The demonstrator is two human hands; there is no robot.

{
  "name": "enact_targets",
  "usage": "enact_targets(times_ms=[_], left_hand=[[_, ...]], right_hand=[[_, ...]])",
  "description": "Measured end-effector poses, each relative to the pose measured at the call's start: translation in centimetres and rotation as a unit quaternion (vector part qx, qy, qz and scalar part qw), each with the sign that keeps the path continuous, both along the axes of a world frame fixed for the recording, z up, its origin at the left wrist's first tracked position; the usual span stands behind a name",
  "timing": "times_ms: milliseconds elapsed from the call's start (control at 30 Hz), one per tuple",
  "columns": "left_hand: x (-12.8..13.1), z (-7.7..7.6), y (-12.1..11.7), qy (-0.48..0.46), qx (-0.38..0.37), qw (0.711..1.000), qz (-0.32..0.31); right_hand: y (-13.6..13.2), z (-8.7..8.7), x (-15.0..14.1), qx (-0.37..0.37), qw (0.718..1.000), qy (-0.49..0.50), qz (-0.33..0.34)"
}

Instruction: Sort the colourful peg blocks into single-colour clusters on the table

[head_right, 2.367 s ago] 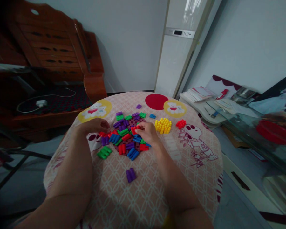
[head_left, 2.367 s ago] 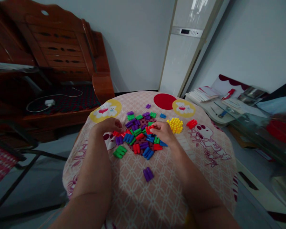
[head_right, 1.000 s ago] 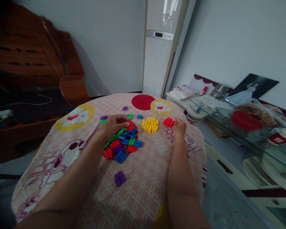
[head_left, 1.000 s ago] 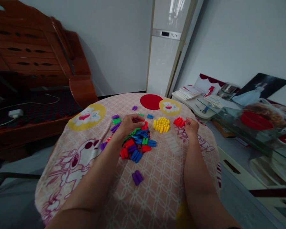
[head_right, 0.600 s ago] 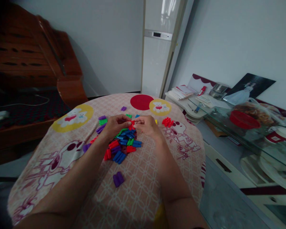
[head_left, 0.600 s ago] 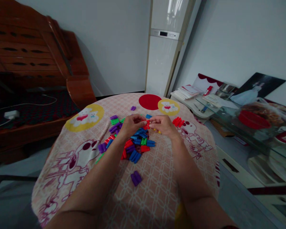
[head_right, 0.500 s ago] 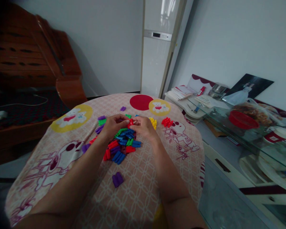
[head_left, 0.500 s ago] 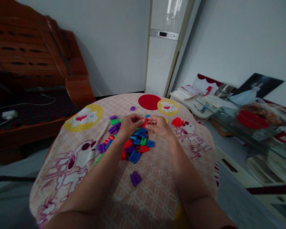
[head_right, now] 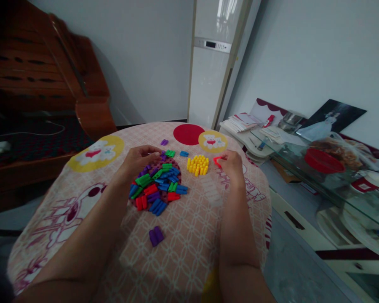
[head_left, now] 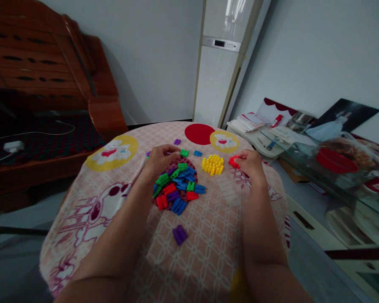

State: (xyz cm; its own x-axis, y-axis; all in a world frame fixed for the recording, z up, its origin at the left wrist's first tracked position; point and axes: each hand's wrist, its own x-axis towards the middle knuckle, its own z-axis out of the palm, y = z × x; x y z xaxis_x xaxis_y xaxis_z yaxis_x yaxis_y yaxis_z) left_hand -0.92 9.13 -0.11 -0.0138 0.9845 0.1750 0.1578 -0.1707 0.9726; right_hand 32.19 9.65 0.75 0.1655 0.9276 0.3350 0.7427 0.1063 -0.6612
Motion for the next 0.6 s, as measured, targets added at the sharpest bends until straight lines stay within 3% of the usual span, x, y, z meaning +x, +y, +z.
enact_targets(times_ms=[100, 233, 467, 600], left_hand=[[-1.3, 0.1, 0.2, -0.037, 0.009, 0.999, 0.037], [-2.2, 0.4, 0.1, -0.062, 0.006, 0.997, 0.051], [-5.8, 0.6, 0.2, -0.008, 0.003, 0.993, 0.115], [-9.2, 0.5, -0.2, 0.156, -0.044, 0.982, 0.102]], right_hand=[[0.2, -0.9, 2.2, -0.041, 0.983, -0.164, -0.071], [0.4, -1.8, 2.1, -0.111, 0.955, -0.253, -0.108], [0.6, -2.5, 1.3, -0.125, 0.943, -0.286, -0.119], [0.7, -2.0, 2.1, -0.063, 0.957, -0.238, -0.151]])
